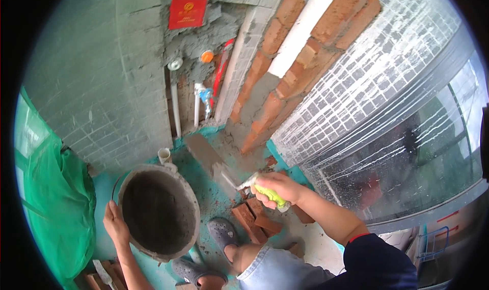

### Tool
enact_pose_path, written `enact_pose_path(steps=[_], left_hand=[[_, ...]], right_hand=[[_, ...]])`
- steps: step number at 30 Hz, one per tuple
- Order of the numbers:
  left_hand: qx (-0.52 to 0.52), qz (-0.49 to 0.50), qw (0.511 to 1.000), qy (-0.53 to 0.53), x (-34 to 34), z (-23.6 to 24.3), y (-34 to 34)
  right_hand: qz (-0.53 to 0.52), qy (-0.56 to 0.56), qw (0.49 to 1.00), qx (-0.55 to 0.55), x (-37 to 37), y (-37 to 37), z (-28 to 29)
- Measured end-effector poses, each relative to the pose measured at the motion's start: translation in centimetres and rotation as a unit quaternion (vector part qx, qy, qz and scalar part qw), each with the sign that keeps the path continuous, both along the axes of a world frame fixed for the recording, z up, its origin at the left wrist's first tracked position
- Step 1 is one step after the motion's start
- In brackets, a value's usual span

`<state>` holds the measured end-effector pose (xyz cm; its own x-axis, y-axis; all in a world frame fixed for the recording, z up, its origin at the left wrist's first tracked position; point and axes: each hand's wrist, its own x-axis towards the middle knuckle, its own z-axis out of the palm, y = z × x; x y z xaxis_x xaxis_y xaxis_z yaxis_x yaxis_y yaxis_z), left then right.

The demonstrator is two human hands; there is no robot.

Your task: The person applies wet plaster from a bucket onto a brick wall using a trowel, spreading it to cover the brick surface.

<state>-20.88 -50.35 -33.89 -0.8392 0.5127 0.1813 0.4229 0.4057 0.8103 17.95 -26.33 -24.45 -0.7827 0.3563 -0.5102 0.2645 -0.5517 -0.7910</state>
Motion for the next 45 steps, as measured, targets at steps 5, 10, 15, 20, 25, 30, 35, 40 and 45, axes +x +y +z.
enact_pose_path(steps=[5,10,15,20,25,30,35,40,45], left_hand=[[-0.031,0.009,0.999,0.012,1.4,0.1,1.2],[-0.065,0.025,0.997,0.009,1.7,0.2,0.1],[-0.07,0.025,0.997,0.001,2.7,1.0,1.2],[-0.061,0.031,0.997,-0.029,2.8,1.0,0.5],[-0.018,0.034,0.999,0.022,2.3,-2.0,1.3],[-0.024,0.007,1.0,0.004,3.2,0.0,2.4],[-0.023,-0.007,1.0,-0.008,1.1,-0.3,1.6],[0.006,0.013,1.0,-0.009,-0.9,-0.7,-0.9],[-0.022,0.009,1.0,0.006,-1.4,-0.7,-1.4]], right_hand=[[0.287,-0.168,0.908,0.253,-2.3,-2.4,-3.9],[0.375,-0.296,0.745,0.465,-9.1,-6.4,-7.2],[0.327,-0.197,0.667,0.64,-14.4,-6.8,-10.5],[0.379,-0.168,0.675,0.611,-21.1,-10.2,-15.2],[0.338,-0.225,0.812,0.418,-23.4,-11.2,-17.5],[0.313,-0.138,0.858,0.384,-20.9,-11.1,-16.0],[0.316,-0.096,0.86,0.389,-16.8,-8.0,-12.1],[0.352,-0.116,0.897,0.24,-10.8,-5.9,-3.0],[0.194,-0.018,0.981,-0.024,-2.1,-1.0,5.1]])
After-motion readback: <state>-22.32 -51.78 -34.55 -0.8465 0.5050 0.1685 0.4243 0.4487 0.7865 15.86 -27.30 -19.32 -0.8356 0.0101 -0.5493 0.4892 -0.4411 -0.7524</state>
